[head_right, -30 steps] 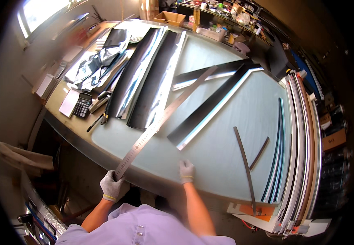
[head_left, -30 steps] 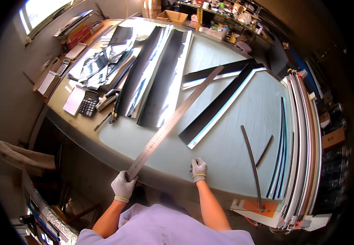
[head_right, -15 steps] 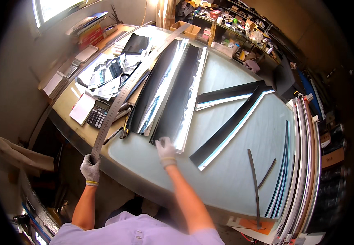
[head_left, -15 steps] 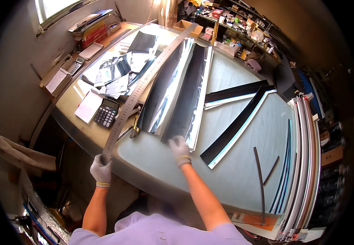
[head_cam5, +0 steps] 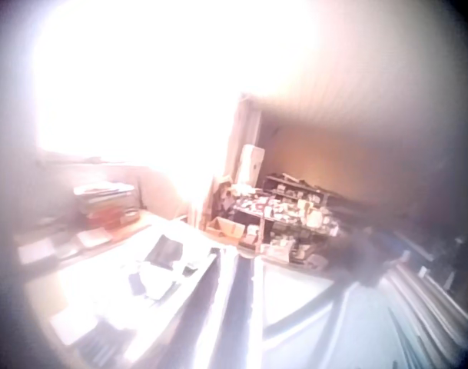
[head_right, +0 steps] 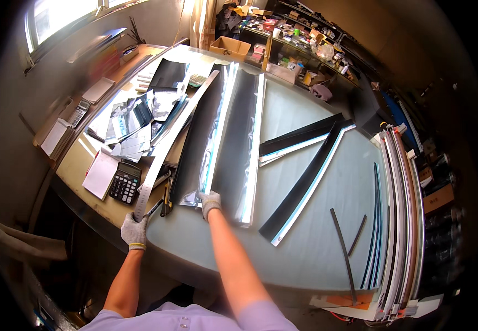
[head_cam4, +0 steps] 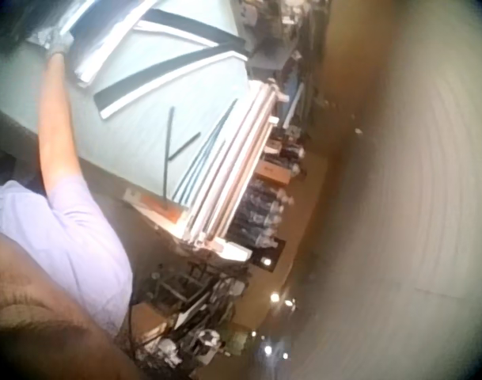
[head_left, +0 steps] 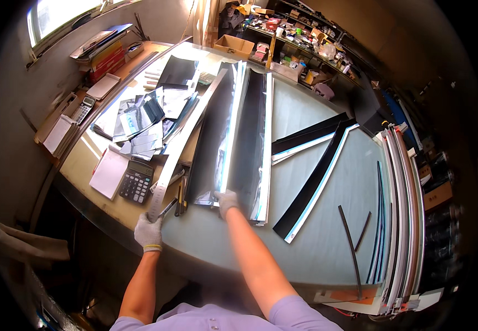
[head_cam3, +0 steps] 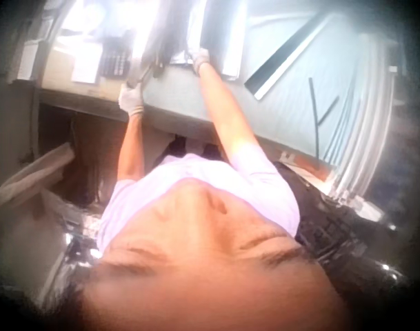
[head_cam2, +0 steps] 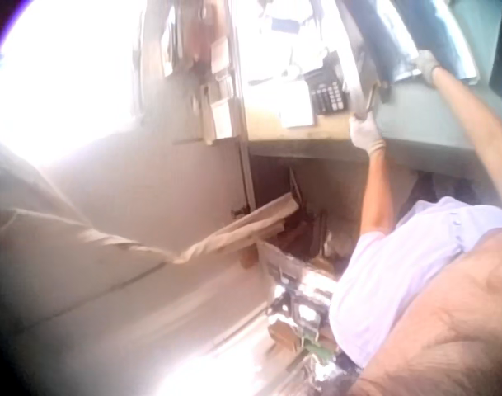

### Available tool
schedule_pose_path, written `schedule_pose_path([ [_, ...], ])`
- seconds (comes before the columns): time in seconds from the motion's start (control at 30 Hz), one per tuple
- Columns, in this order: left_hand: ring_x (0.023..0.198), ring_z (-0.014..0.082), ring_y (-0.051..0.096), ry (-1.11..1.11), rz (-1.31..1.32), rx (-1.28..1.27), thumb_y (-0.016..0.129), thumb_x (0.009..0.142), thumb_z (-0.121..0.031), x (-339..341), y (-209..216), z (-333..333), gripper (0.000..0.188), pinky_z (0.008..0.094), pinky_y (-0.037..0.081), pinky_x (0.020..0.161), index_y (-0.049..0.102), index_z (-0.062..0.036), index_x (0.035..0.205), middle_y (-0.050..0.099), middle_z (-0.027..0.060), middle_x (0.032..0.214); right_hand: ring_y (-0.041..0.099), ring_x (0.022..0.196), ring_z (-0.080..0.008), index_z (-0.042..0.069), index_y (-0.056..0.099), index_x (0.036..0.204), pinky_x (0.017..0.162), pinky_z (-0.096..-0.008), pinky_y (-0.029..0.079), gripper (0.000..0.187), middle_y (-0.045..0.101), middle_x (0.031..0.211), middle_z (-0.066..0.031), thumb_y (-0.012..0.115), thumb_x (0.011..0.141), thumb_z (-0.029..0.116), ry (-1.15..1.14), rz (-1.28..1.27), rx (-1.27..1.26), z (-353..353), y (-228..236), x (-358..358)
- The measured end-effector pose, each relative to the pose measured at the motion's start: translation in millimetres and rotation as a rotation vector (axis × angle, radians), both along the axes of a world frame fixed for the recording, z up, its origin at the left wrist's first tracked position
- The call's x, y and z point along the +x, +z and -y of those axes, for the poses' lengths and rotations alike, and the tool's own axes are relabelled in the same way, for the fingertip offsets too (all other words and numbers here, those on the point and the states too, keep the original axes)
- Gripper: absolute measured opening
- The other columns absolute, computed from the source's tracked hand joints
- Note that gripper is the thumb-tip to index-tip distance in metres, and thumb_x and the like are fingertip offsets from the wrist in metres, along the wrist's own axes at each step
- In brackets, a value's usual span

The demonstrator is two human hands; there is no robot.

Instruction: The person measures and sorts various rectangular and long strip materials on a workbench. They use a ruler to measure dimensions, peel protective films from some items, and arrange them into stacks or boxes. The person also uses a calculator and writes on a notepad.

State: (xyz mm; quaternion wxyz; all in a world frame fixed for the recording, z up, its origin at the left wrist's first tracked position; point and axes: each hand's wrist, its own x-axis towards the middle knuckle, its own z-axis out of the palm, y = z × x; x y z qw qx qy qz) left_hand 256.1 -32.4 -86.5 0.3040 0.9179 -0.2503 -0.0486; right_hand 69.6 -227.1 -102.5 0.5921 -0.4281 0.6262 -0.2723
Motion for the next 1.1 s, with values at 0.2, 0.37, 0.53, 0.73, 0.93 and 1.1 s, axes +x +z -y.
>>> schedule_pose_path([
  [0.2, 0.087, 0.0358, 0.071, -0.025, -0.049, -0.073, 0.081, 0.075, -0.038, 3.4, 5.0, 19.5, 0.044, 0.0457, 0.054, 0.077, 0.069, -0.0058, 0.103, 0.073, 0.0156, 0.093, 0.059, 0.058, -0.0169, -0.001, 0.067, 0.085, 0.051, -0.0357, 0.050, 0.011, 0.061, 0.068, -0.0029, 0.070, 0.079, 0.008, -0.268, 0.138, -0.059, 10.4, -46.2, -61.1],
  [0.37, 0.088, 0.0348, 0.071, 0.000, -0.009, -0.113, 0.081, 0.077, -0.035, -14.0, 1.5, 30.6, 0.042, 0.0450, 0.053, 0.078, 0.069, -0.0058, 0.104, 0.073, 0.0150, 0.094, 0.056, 0.060, -0.0133, 0.000, 0.068, 0.076, 0.055, -0.0360, 0.047, 0.010, 0.058, 0.065, -0.0020, 0.071, 0.075, 0.010, -0.317, -0.110, -0.241, -6.2, -87.2, -102.3],
  [0.53, 0.088, 0.0355, 0.069, 0.025, -0.066, -0.054, 0.082, 0.076, -0.036, -19.7, -8.9, 38.7, 0.043, 0.0450, 0.052, 0.078, 0.068, -0.0077, 0.105, 0.072, 0.0138, 0.094, 0.057, 0.063, -0.0172, -0.004, 0.067, 0.077, 0.058, -0.0390, 0.047, 0.014, 0.063, 0.068, -0.0082, 0.070, 0.078, 0.010, -0.398, -0.184, -0.264, -48.2, -60.3, -81.3],
  [0.73, 0.107, 0.0353, 0.063, -0.191, 0.096, 0.094, 0.081, 0.077, -0.025, -19.3, 4.7, 68.4, 0.056, 0.0457, 0.051, 0.088, 0.058, -0.0095, 0.126, 0.061, 0.0147, 0.119, 0.066, 0.103, -0.0442, 0.000, 0.066, 0.104, 0.087, -0.0490, 0.052, 0.043, 0.069, 0.105, -0.0278, 0.071, 0.084, 0.038, 0.007, -0.411, -0.081, -27.6, -64.4, -95.0],
  [0.93, 0.107, 0.0351, 0.058, -0.270, 0.437, -0.168, 0.078, 0.081, -0.018, -9.0, 4.0, 66.2, 0.048, 0.0452, 0.048, 0.093, 0.058, -0.0039, 0.122, 0.060, 0.0177, 0.117, 0.066, 0.080, -0.0389, 0.001, 0.063, 0.094, 0.073, -0.0440, 0.052, 0.033, 0.068, 0.086, -0.0196, 0.078, 0.080, 0.027, -0.031, -0.459, -0.481, -62.3, 25.4, -153.9],
  [1.1, 0.061, 0.0291, 0.058, -0.478, -0.001, -0.324, 0.073, 0.089, -0.019, -73.1, 22.7, 64.8, 0.023, 0.0385, 0.048, 0.062, 0.057, -0.0028, 0.093, 0.059, 0.0110, 0.072, 0.063, 0.068, -0.0357, 0.002, 0.061, 0.081, 0.064, -0.0439, 0.050, 0.029, 0.063, 0.073, -0.0177, 0.078, 0.080, 0.025, -0.285, -0.604, -0.420, -77.4, -8.7, -258.2],
])
